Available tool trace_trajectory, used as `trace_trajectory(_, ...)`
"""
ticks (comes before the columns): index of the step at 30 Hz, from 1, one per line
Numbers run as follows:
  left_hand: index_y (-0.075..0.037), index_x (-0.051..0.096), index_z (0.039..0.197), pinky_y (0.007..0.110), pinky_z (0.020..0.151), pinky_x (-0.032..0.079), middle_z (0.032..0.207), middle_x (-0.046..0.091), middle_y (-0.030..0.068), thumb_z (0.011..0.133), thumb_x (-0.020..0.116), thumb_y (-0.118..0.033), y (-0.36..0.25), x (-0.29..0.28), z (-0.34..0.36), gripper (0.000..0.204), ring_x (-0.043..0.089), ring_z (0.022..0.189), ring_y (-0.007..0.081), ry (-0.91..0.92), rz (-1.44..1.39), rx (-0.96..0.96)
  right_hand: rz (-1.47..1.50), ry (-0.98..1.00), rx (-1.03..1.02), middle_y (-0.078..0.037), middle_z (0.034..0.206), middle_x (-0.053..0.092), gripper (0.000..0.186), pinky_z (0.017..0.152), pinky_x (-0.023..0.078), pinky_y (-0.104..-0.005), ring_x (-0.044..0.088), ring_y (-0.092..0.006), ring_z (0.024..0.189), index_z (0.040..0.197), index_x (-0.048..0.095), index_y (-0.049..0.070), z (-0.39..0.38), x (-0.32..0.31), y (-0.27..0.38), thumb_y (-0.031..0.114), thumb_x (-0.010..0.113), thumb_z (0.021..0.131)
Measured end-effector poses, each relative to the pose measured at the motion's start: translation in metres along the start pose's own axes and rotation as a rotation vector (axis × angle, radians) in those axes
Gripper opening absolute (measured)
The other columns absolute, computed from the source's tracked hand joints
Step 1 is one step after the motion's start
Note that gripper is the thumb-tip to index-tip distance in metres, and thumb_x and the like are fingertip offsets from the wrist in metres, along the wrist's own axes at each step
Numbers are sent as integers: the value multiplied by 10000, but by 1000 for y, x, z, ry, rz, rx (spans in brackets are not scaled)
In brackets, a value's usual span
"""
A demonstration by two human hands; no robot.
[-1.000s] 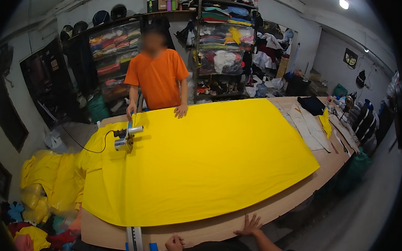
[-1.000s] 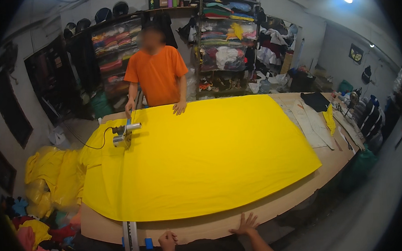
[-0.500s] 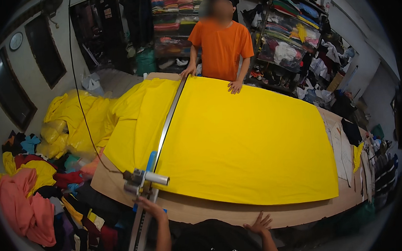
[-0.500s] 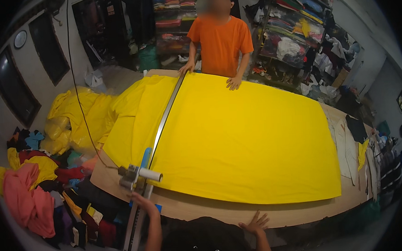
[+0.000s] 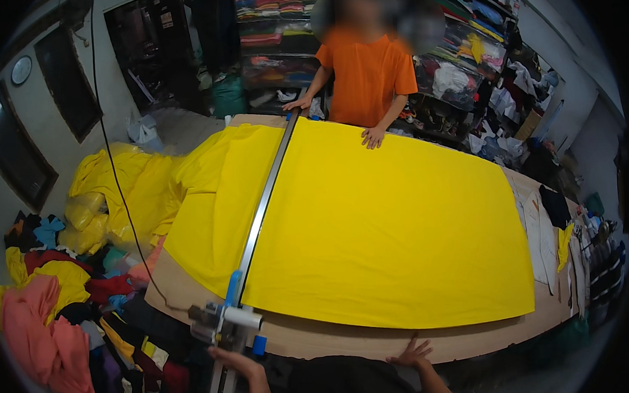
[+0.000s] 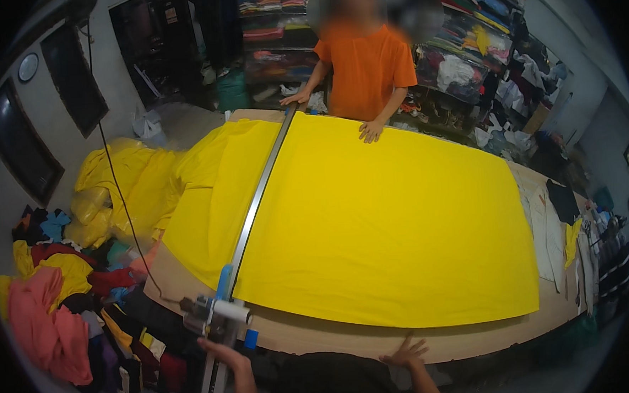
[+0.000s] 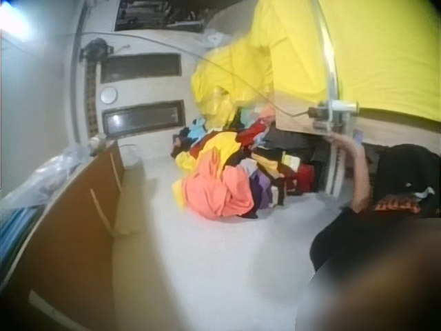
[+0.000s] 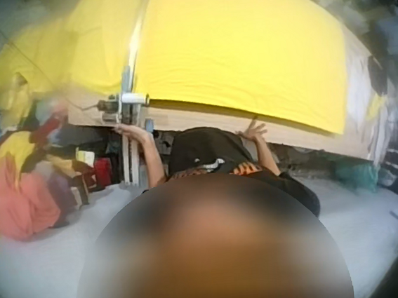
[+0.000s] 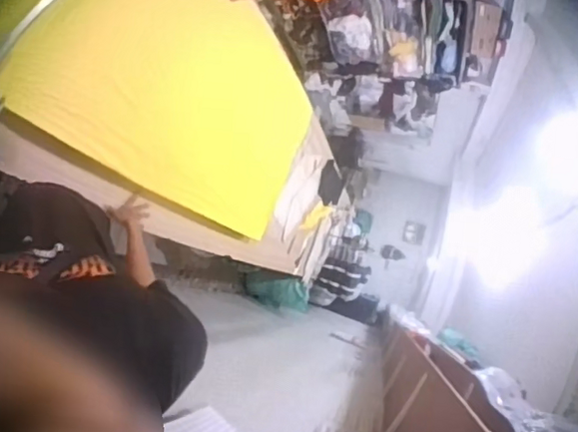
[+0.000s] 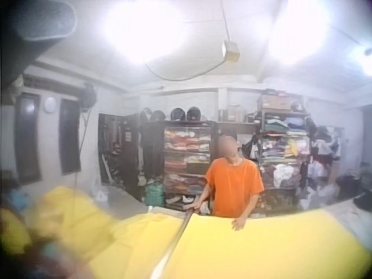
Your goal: The person and a coworker repeatedly spread and smooth a large yellow fabric on a table, then use a long straight cutter to trim the fabric edge. The process is repeated multiple times with the fabric being repositioned and cut again.
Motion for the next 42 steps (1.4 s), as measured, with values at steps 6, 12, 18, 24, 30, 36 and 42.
trace_trajectory(6,30,262,1649,406,1265,283,1680,350,248,1084,459,-634,-65,197,-9,893,367,1548,340,836,131,42,-28,-96,-12,-474,1577,-350,1694,1122,123,-864,-289,-710,1455,1630,-310,93,13,11,-7,861,822,631)
trace_trajectory(12,76,567,1476,343,1168,441,1494,631,178,1133,537,-291,-165,273,-170,503,583,1395,235,1598,-218,382,99,-137,28,-409,1648,-297,1623,1132,178,-850,-195,-695,1504,1674,-237,163,-19,-2,3,793,860,657)
trace_trajectory(18,-39,671,1386,346,1007,543,1264,769,120,1120,564,-289,-87,173,-208,381,725,1168,213,1838,50,246,144,-255,-48,-420,1674,-81,1290,1181,293,-717,86,-646,1534,1703,26,116,-33,-2,-3,600,827,815)
trace_trajectory(24,-85,522,1499,251,765,483,1205,765,102,1109,548,-317,25,-20,-65,455,712,1016,148,890,125,-577,626,-211,-526,-149,1096,766,410,944,528,-357,713,-219,1020,1389,653,-31,-79,-91,19,227,581,1080)
trace_trajectory(30,-82,594,1269,271,692,482,1196,711,75,1040,629,-302,47,-138,-8,319,676,949,150,251,-562,-804,916,-793,-773,-169,1280,707,324,1085,484,-391,654,-277,1243,1330,654,-23,-54,-182,174,171,502,1120)
trace_trajectory(36,-34,618,1095,266,673,498,1048,684,49,1008,636,-209,54,-125,-1,196,669,889,147,136,-979,-839,244,-942,-960,-281,1632,390,537,1269,263,-564,340,-455,1534,1572,426,5,-3,-140,382,268,508,1111)
trace_trajectory(42,-41,626,1018,269,701,534,988,669,46,1021,622,-189,48,-131,-4,148,663,864,142,272,-1013,-772,-189,-841,-1100,-284,1717,242,675,1307,109,-604,173,-445,1619,1629,329,-20,-48,-36,492,354,491,1091)
Point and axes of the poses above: each hand's wrist, its own z-axis towards the middle knuckle, its own x-axis out of the palm, y = z × x, the point moved 2 cm from there along z, towards the middle knuckle
